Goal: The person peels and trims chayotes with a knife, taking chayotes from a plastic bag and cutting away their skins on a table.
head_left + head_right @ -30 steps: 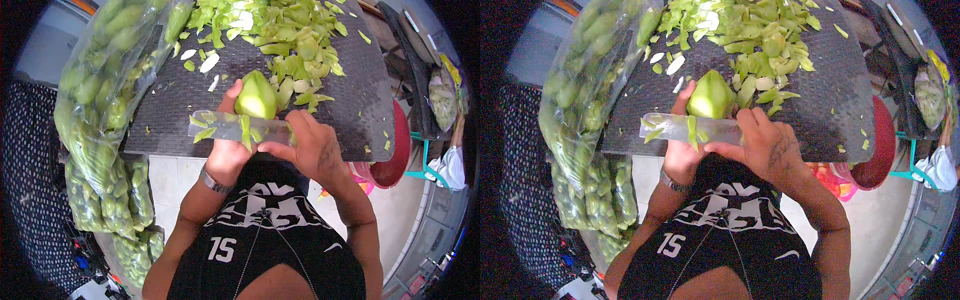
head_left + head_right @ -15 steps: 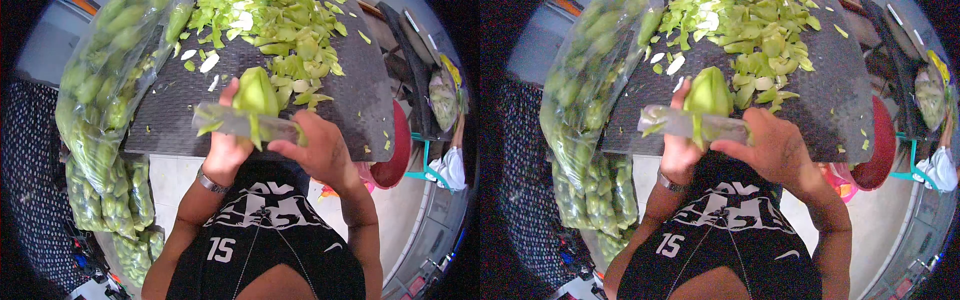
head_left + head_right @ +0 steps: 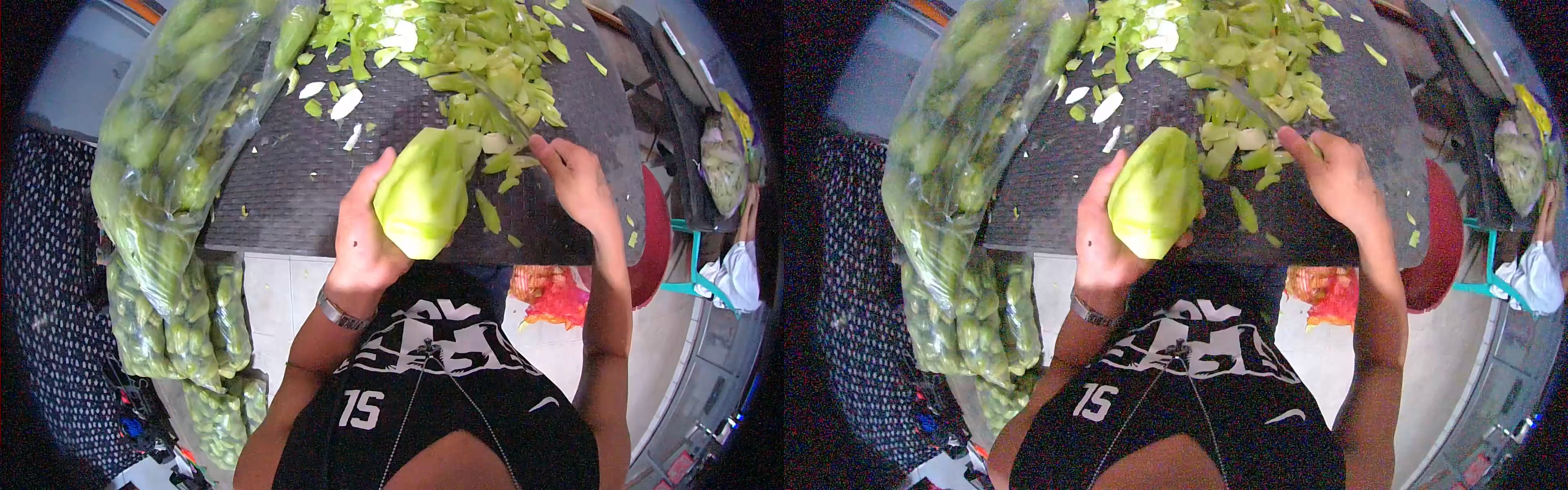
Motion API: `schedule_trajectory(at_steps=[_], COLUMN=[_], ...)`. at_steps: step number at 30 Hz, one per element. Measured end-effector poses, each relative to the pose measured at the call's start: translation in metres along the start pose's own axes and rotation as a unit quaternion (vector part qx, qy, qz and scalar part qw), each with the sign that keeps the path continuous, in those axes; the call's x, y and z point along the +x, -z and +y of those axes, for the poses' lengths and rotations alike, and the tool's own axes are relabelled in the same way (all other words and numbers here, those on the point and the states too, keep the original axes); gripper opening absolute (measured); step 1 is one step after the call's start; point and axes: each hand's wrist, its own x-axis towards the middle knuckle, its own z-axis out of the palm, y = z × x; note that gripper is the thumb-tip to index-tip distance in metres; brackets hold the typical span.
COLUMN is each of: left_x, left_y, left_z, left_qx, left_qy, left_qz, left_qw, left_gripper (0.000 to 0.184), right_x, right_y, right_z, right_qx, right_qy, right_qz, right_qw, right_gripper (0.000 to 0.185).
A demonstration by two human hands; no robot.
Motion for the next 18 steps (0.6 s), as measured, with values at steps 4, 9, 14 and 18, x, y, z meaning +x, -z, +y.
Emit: schedule_trajectory(at_steps=[4, 9, 14, 18], left_x=[0.014, 0.031, 0.029, 0.031], left_y=[0.005, 0.019, 0.001, -0.004], left_z=[-0.001, -0.008, -0.014, -0.019], left_qx=[-0.058, -0.063, 0.039, 0.069], left_qy=[-0.033, -0.048, -0.065, -0.088], left_qz=[0.011, -0.057, 0.011, 0.056], left_qw=[0.998, 0.995, 0.997, 0.992], left_gripper=[0.051, 0.056, 0.059, 0.058], right_x=[-0.014, -0.053, -0.079, -0.074], right_y=[-0.001, -0.016, -0.031, -0.04], right_z=[-0.011, -0.053, -0.077, -0.068], right_qx=[0.122, 0.123, 0.005, -0.079], right_qy=[-0.005, 0.071, 0.178, 0.212], right_qz=[-0.026, -0.086, -0.02, 0.009], right_qw=[0.992, 0.986, 0.984, 0.974], right_gripper=[0.054, 0.061, 0.051, 0.078])
